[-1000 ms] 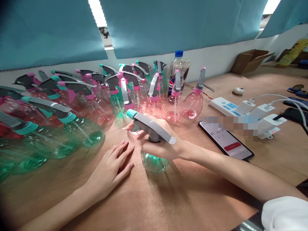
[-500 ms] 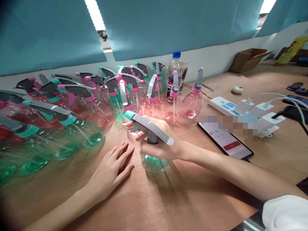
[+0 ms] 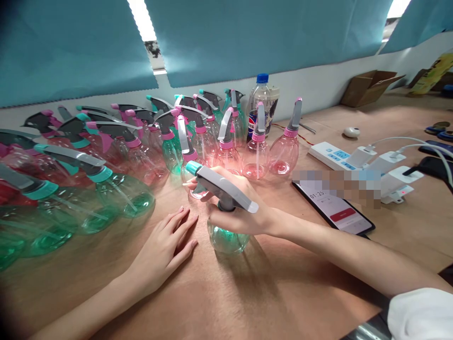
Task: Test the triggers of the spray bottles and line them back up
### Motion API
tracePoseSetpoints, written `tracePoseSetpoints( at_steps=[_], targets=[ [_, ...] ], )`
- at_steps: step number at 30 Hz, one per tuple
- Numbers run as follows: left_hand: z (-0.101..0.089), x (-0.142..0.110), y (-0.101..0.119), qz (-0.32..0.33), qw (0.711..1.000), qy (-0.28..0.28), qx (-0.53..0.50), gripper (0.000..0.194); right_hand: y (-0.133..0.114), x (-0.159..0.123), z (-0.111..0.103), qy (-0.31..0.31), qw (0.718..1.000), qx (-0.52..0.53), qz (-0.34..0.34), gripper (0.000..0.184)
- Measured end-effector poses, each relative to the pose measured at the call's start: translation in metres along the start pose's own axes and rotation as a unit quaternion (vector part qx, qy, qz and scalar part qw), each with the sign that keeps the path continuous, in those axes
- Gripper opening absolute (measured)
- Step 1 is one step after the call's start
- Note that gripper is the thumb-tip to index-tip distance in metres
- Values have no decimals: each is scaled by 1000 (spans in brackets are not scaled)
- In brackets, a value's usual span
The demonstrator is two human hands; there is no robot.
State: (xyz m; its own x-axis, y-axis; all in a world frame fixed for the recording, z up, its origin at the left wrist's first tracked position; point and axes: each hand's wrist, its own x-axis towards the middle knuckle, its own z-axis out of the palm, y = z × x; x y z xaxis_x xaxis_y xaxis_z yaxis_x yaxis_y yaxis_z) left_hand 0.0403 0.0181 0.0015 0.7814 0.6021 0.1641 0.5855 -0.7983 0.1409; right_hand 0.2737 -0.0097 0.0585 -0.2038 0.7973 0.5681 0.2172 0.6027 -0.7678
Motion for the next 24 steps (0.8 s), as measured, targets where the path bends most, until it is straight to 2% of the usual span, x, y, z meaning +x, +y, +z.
tracePoseSetpoints(
  at_steps=[12, 24],
  targets=[
    [1, 0, -1, 7, 1000, 11, -3, 47, 0, 0, 0, -5, 999, 33, 9, 41],
    [2, 0, -2, 6, 1000, 13, -2, 47, -3, 1, -1, -7, 1000, 4, -13, 42]
  ],
)
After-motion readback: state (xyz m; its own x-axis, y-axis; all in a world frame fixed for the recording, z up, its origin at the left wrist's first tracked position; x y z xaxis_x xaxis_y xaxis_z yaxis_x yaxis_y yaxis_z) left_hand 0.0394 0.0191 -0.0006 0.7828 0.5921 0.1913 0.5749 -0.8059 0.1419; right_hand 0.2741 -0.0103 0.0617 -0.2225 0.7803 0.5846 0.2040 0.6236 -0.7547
